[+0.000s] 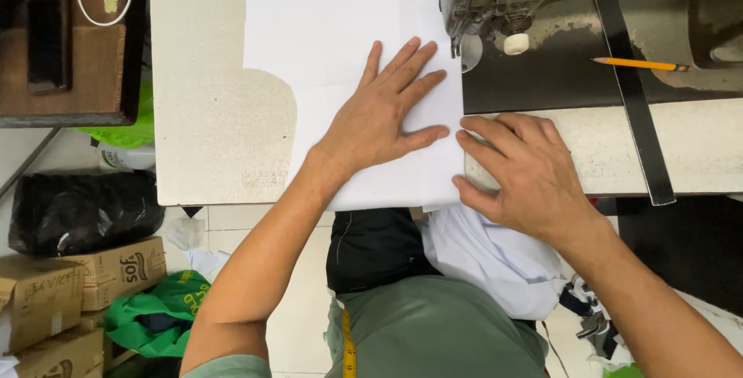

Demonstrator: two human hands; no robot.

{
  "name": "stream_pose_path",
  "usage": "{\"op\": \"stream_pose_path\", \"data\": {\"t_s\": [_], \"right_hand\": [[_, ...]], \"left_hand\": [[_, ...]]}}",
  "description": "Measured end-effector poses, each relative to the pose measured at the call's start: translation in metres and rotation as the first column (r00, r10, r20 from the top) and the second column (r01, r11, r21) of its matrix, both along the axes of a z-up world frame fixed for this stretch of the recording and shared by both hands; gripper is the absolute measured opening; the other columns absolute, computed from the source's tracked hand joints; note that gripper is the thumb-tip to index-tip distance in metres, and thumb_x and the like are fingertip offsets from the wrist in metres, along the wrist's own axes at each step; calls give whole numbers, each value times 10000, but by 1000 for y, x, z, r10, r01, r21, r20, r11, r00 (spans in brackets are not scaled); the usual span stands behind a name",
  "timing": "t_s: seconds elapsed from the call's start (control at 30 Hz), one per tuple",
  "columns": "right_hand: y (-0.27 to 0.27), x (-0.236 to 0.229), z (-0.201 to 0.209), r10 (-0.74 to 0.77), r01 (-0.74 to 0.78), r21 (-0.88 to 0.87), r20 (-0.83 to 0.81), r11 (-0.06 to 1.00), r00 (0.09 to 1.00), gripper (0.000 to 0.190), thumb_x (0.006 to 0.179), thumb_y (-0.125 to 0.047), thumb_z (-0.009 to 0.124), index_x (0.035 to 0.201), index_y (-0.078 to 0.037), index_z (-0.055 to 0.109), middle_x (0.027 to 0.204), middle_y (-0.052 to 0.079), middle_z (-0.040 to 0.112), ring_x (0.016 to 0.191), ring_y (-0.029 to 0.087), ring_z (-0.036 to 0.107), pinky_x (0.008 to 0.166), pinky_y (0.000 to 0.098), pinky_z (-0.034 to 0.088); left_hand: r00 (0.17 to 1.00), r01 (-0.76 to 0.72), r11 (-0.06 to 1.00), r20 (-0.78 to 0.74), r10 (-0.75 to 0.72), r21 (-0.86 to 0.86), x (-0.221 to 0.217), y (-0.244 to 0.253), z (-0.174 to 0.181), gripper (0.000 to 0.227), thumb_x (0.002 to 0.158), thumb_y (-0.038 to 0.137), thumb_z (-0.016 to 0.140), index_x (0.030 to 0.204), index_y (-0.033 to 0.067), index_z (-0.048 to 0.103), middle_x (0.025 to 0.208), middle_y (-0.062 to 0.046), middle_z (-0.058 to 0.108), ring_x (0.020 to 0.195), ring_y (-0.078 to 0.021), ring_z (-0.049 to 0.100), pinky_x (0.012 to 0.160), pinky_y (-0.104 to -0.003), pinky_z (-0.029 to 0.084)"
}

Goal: Measuring and marking white fabric pieces using a tape measure, ruler, and pencil, and making small cuts with scissors at a sewing workstation.

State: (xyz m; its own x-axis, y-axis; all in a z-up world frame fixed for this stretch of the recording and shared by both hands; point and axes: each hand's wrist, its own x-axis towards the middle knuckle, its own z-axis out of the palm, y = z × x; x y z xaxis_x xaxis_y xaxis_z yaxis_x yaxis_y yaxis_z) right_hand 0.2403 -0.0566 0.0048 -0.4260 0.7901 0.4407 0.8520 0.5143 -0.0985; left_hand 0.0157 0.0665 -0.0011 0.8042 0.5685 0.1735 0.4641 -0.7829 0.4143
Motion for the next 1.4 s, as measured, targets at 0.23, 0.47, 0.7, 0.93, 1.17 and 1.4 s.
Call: {"op": "stream_pose_path", "data": {"t_s": [0.23, 0.47, 0.7, 0.93, 1.17, 1.4], "right_hand": [[14, 5, 0, 10, -10, -35, 3, 999, 1000, 436, 909, -406, 696, 1235, -117, 722, 1329, 41, 687, 1080, 301, 610, 860, 435, 484], [24, 7, -1, 2, -2, -30, 10, 1000, 1000, 448, 932, -395, 685, 1266, -99, 730, 1352, 53, 678, 1096, 323, 593, 832, 440, 461], [-39, -7, -5, -70, 70, -10, -230, 998, 971, 397, 988, -241, 695, 1290, 11, 649, 1269, 166, 660, 1167, 329, 601, 1015, 461, 470], [-81, -26, -27, -150, 159, 20, -231, 987, 961, 361, 956, -250, 709, 1280, -94, 671, 1276, 139, 608, 1176, 329, 554, 1072, 564, 452], [-75, -22, -21, -103, 105, -2, -206, 994, 973, 362, 916, -290, 733, 1238, -130, 690, 1257, 127, 609, 1164, 326, 530, 1047, 542, 438], [-55, -14, -7, -178, 165, -76, -238, 983, 955, 415, 971, -318, 688, 1297, -61, 675, 1248, 129, 621, 1153, 330, 573, 985, 483, 426]], "left_hand": [[1000, 13, 1000, 5, -13, 0, 3, 17, 5, 715, 1017, 507, 659, 1496, -4, 515, 1645, -189, 307, 1556, -373, 220, 1253, -658, 64], [999, 36, 999, 3, -36, 37, 4, 33, -1, 711, 1022, 479, 705, 1500, -8, 507, 1641, -202, 312, 1549, -386, 224, 1243, -664, 57], [998, -13, 991, 67, 4, 133, -1, 8, 4, 609, 1066, 419, 701, 1482, 16, 513, 1633, -231, 321, 1550, -406, 279, 1255, -694, 92], [990, -86, 996, 117, 82, 33, -14, -61, 3, 603, 1061, 409, 638, 1495, 19, 486, 1658, -220, 286, 1576, -424, 268, 1280, -709, 113], [996, -70, 997, 60, 67, 43, -15, -63, 6, 531, 1076, 394, 564, 1463, 31, 555, 1637, -211, 329, 1556, -395, 272, 1269, -678, 123], [994, -32, 999, 109, 28, 37, -15, -64, 7, 464, 1084, 321, 575, 1416, -3, 589, 1613, -229, 363, 1545, -404, 296, 1271, -681, 129]]}}
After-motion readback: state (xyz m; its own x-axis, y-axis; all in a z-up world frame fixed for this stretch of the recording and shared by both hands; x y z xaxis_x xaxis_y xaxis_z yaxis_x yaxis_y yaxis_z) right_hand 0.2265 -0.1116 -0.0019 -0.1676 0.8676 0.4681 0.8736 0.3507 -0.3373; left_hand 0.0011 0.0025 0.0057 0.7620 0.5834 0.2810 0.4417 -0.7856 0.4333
